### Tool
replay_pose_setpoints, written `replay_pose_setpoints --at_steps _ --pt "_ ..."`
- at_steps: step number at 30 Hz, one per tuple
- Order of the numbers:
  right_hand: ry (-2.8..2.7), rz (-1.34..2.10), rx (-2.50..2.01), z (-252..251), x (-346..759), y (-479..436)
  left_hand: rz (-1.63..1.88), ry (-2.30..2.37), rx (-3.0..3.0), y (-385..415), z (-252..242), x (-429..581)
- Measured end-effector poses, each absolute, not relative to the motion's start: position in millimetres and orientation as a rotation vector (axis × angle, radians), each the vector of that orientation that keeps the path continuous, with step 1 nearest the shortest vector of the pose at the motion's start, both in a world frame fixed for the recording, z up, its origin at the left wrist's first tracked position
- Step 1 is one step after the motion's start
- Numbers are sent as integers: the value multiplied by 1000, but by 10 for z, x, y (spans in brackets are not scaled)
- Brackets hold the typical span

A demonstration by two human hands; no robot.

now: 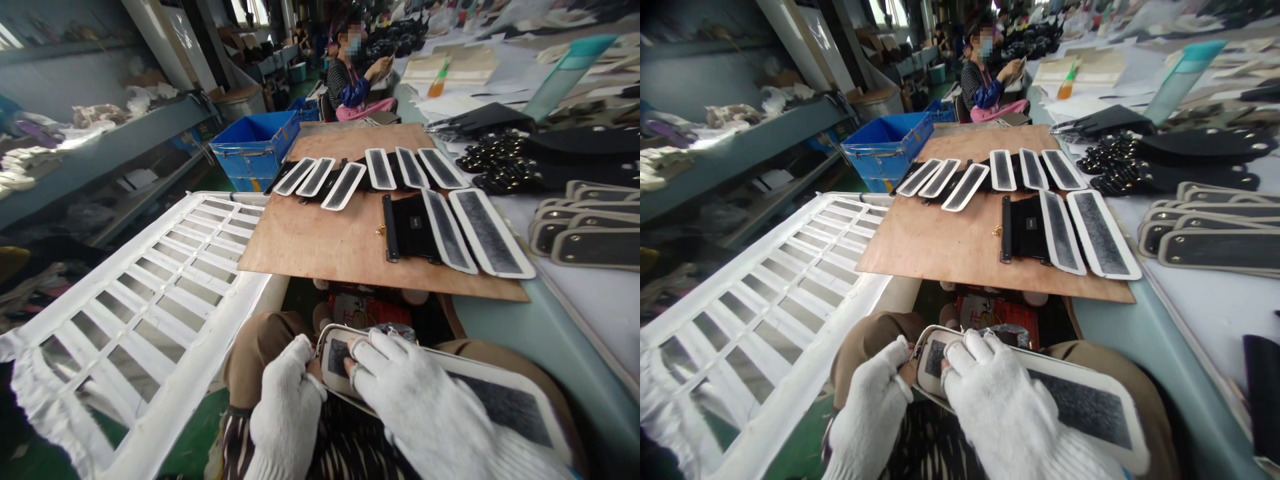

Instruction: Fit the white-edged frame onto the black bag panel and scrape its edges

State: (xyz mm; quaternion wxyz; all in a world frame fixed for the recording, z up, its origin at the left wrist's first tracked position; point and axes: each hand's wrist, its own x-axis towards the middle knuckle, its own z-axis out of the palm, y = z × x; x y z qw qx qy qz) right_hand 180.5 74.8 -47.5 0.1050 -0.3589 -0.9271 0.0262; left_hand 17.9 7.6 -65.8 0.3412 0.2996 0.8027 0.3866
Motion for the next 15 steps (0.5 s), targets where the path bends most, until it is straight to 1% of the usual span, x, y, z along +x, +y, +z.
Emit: replay_pose_setpoints --at_steps 7,10,15 --pt "-2813 0 -817 -404 1857 867 965 2064 784 69 -548 199" --pt "-2817 -7 -795 -396 1857 874 976 2017 815 87 -486 229" --pt "-2782 -76 -881 -470 1810 811 988 1919 883 121 -319 201"
